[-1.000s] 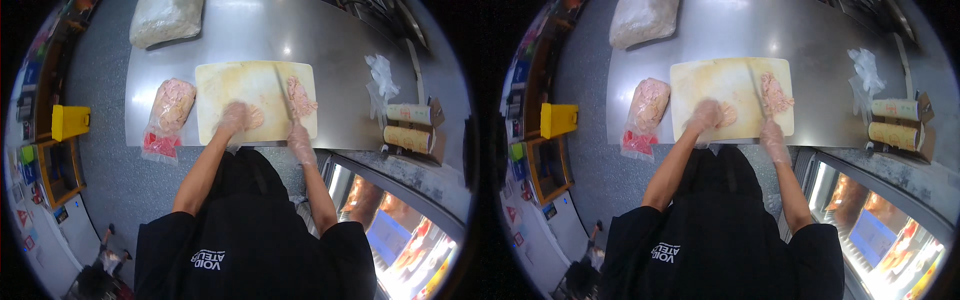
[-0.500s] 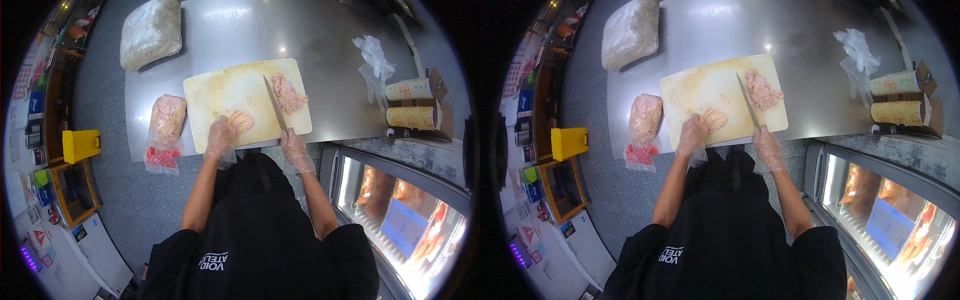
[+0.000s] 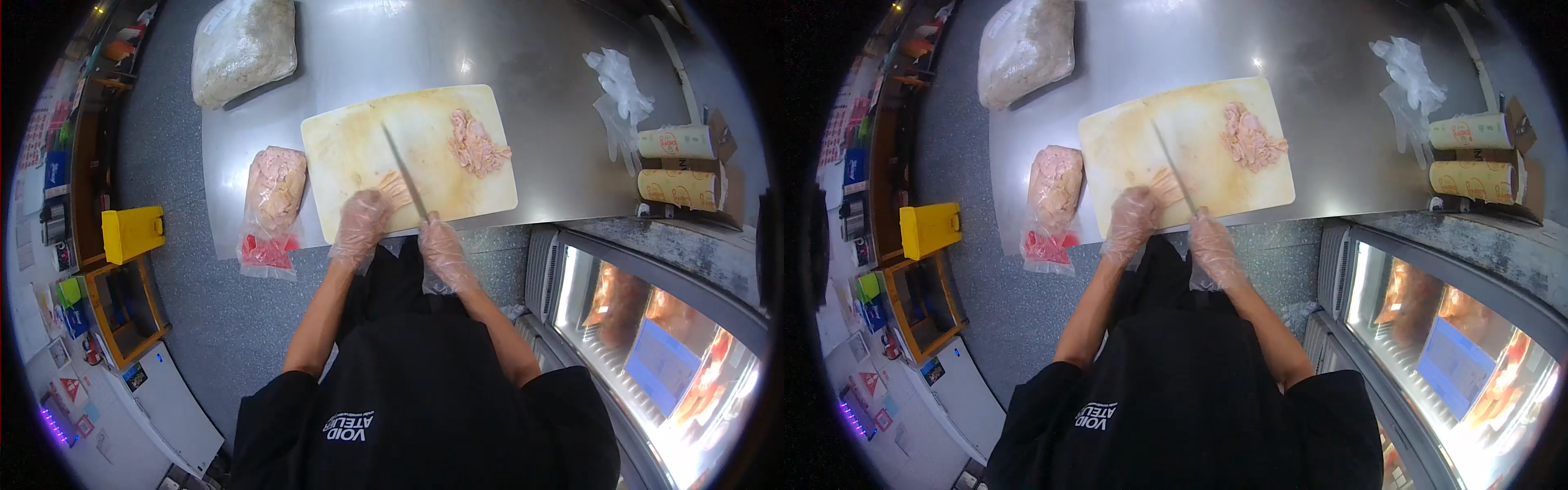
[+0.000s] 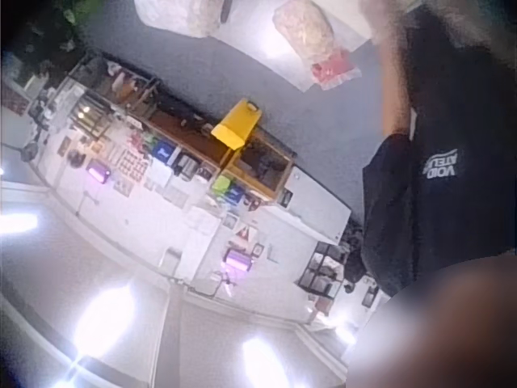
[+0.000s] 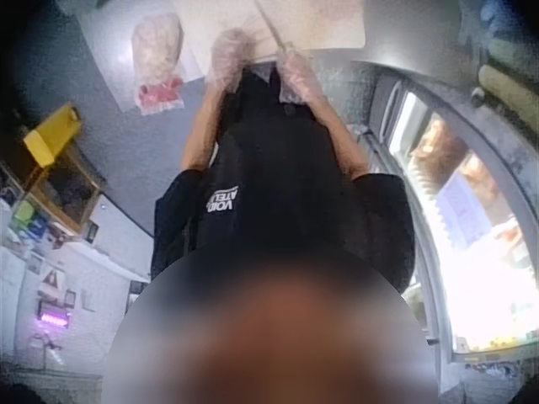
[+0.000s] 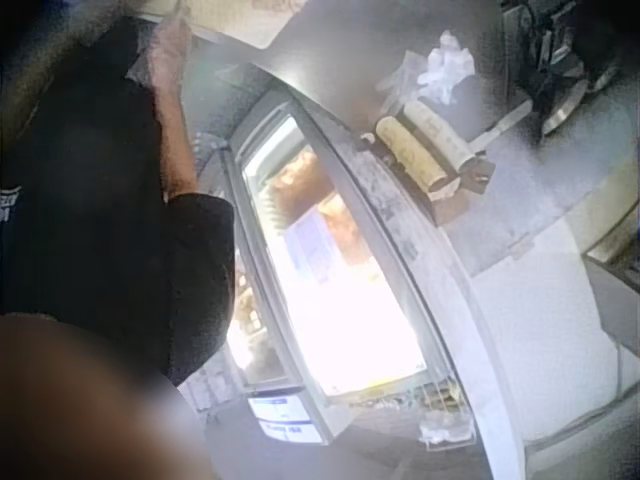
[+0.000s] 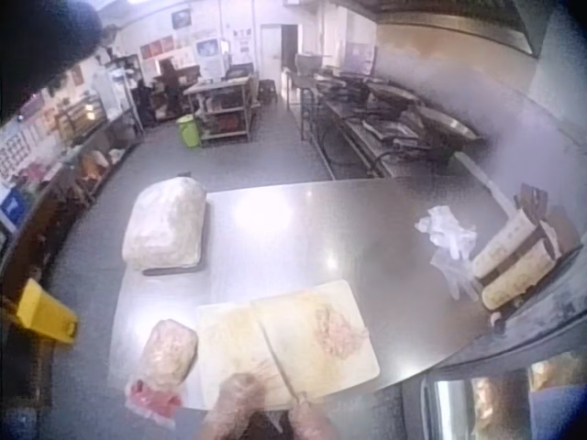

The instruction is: Slice raw chicken fillets into strips on a cutting board using a chef's knife.

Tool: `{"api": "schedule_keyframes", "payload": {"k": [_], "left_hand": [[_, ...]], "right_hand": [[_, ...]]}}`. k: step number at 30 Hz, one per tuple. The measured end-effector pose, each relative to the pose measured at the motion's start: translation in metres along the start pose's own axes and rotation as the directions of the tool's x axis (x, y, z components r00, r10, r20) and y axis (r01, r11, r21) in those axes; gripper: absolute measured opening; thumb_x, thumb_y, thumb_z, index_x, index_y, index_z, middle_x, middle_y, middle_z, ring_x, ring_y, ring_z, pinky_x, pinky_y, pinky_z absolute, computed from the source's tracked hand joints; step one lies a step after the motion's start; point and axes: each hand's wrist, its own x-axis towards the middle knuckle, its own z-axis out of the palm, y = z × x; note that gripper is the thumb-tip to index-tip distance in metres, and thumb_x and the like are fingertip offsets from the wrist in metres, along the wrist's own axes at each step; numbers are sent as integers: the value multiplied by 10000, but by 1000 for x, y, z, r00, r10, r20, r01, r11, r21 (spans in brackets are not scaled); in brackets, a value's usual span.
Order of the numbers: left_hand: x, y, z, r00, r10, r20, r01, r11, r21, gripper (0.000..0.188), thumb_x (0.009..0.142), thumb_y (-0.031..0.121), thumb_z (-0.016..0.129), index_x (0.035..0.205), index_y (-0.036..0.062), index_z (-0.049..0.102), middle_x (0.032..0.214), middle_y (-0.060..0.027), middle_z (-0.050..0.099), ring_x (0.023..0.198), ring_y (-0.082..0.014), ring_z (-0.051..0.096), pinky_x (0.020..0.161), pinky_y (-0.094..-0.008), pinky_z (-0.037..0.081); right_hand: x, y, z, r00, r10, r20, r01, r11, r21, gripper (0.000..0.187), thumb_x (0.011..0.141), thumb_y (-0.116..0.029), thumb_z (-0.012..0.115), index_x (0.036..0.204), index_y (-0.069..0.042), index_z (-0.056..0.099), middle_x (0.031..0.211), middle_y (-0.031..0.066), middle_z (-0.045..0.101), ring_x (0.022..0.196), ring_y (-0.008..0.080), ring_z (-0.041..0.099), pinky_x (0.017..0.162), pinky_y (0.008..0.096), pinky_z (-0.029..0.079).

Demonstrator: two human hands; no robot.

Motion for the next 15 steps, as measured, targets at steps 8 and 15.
{"api": "schedule_keyframes", "payload": {"k": [8, 15], "left_hand": [[-4, -8, -12, 958, 172, 230, -133, 975, -176, 213, 724, 36, 596, 932, 72, 621, 894, -103, 616, 831, -294, 612, 686, -417, 505], [-12, -13, 3, 949, 99, 300, -63, 990, -128, 195, 735, 28, 579, 920, 77, 619, 861, -103, 589, 775, -329, 587, 655, -442, 492]], "right_hand": [[6, -17, 15, 967, 225, -122, -219, 974, 60, 326, 988, -281, 404, 1092, 23, 456, 818, 349, 601, 822, 529, 585, 696, 589, 449], [38, -42, 42, 960, -105, -258, 118, 992, 38, 216, 910, -188, 475, 929, 21, 526, 741, 244, 583, 696, 433, 592, 598, 510, 463]]}}
